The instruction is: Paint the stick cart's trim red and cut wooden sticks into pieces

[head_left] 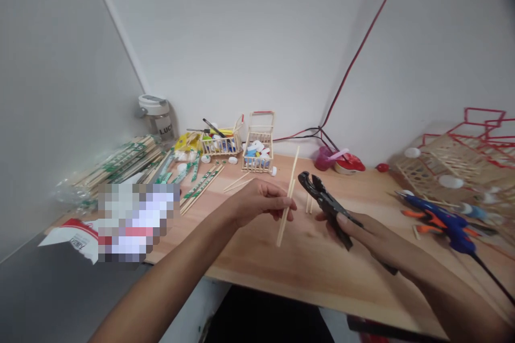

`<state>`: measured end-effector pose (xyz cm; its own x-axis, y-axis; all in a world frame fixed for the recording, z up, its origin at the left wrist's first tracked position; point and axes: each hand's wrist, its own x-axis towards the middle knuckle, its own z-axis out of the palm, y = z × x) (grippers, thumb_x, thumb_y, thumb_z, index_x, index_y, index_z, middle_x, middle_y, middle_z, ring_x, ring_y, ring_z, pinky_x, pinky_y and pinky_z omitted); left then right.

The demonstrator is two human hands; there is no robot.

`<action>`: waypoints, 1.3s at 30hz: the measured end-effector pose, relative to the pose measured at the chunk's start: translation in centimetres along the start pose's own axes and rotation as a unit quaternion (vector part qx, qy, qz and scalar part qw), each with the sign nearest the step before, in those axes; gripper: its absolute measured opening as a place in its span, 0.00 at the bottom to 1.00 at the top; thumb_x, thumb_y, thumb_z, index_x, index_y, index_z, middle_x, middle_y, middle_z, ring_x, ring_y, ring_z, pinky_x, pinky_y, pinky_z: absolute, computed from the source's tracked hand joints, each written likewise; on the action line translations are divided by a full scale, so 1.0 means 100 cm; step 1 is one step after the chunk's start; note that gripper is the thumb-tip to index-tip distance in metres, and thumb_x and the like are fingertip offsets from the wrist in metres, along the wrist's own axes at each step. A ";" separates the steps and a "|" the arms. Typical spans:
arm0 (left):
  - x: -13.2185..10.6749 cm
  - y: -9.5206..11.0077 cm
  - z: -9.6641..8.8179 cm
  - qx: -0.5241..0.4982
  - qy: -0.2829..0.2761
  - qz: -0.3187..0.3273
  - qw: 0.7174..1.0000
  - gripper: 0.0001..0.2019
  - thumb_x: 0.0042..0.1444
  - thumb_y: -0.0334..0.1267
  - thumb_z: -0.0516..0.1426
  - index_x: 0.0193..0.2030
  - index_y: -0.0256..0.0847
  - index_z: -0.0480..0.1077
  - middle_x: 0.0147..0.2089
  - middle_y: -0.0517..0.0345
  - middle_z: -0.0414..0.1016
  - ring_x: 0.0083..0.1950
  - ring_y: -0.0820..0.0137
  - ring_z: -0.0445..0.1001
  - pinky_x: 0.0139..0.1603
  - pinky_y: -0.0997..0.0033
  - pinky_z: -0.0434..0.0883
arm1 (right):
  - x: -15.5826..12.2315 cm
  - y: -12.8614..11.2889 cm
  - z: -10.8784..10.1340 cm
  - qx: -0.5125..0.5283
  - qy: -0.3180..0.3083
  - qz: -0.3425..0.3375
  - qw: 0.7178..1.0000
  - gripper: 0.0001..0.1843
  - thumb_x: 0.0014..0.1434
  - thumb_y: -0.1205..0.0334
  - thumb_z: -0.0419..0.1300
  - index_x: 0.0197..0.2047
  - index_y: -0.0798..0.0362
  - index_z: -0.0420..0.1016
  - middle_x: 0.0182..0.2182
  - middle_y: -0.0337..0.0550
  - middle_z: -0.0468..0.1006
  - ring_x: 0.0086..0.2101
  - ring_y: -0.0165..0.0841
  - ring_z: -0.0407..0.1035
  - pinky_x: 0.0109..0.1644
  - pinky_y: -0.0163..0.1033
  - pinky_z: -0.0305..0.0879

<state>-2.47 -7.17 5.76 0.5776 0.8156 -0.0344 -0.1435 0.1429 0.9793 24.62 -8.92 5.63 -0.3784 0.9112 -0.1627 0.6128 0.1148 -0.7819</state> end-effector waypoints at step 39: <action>0.006 -0.020 0.012 0.100 -0.076 -0.100 0.987 0.15 0.46 0.42 0.65 0.36 0.32 0.80 0.24 0.56 0.74 0.25 0.77 0.68 0.29 0.78 0.67 | -0.025 -0.005 0.010 -0.110 -0.070 0.014 0.991 0.28 0.63 0.39 0.45 0.33 0.54 0.72 0.26 0.40 0.67 0.28 0.33 0.62 0.31 0.37 0.56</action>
<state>-0.87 -7.66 4.02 0.6947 0.6863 -0.2154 0.1388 0.1659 0.9763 24.55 -11.62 5.81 -0.4418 0.8536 -0.2759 0.7555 0.1882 -0.6276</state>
